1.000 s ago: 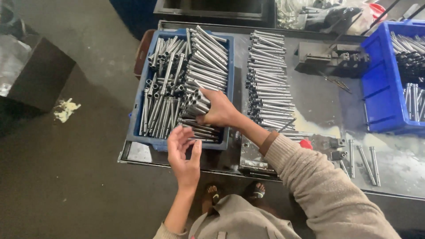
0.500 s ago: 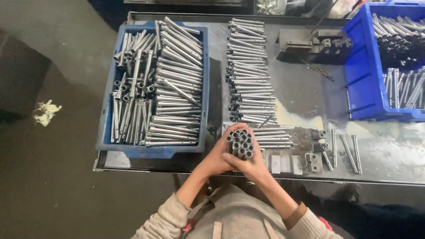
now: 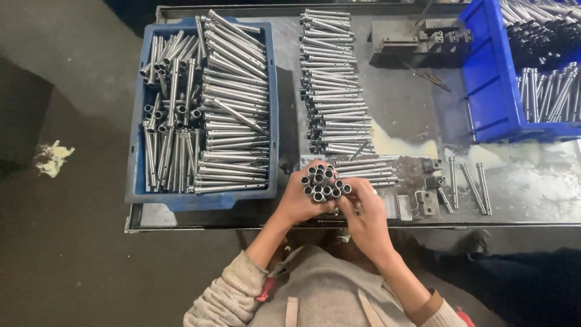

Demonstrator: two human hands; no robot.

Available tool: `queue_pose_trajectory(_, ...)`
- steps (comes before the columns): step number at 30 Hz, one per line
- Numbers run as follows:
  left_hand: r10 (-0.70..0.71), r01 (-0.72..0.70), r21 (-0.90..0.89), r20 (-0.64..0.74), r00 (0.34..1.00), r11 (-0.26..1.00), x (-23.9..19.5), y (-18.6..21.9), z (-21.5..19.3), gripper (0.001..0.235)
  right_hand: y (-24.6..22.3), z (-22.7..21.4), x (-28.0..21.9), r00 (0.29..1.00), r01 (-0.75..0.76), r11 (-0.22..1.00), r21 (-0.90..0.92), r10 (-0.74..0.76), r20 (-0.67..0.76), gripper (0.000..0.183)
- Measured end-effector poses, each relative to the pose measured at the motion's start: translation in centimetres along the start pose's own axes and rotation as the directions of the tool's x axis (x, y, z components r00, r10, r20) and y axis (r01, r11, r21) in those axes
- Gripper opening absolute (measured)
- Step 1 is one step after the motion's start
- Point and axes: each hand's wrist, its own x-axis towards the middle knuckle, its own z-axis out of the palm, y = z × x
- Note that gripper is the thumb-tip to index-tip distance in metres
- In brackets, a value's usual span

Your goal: A person is taking metal rods from a storage bin and precisely placing them into a metal assembly fixture on a workbench.

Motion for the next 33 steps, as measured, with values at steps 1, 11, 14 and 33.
queue_pose_trajectory(1, -0.002, 0.002, -0.002, 0.005, 1.0, 1.0, 0.0, 0.4, -0.1, 0.058, 0.1, 0.1, 0.4, 1.0, -0.004, 1.0, -0.001, 0.004, -0.004, 0.021)
queue_pose_trajectory(11, -0.069, 0.064, -0.063, -0.08, 0.994, 0.996, -0.7, 0.2, 0.0, 0.033, -3.4, 0.5, -0.6, 0.867, 0.214, 0.973, 0.085, -0.15, -0.476, 0.045)
queue_pose_trajectory(14, -0.021, 0.019, -0.08, -0.023, 1.0, 0.997, -0.6, 1.6, -0.4, 0.035, -4.6, 2.2, -4.4, 0.907, -0.264, 0.888, 0.377, 0.361, -0.215, 0.047)
queue_pose_trajectory(33, 0.028, -0.023, -0.202, 0.023, 0.999, 0.979, 0.1, 3.0, -1.0, 0.052, -0.8, 7.2, -6.8, 0.799, -0.588, 0.755, 0.29, 0.599, 0.059, 0.039)
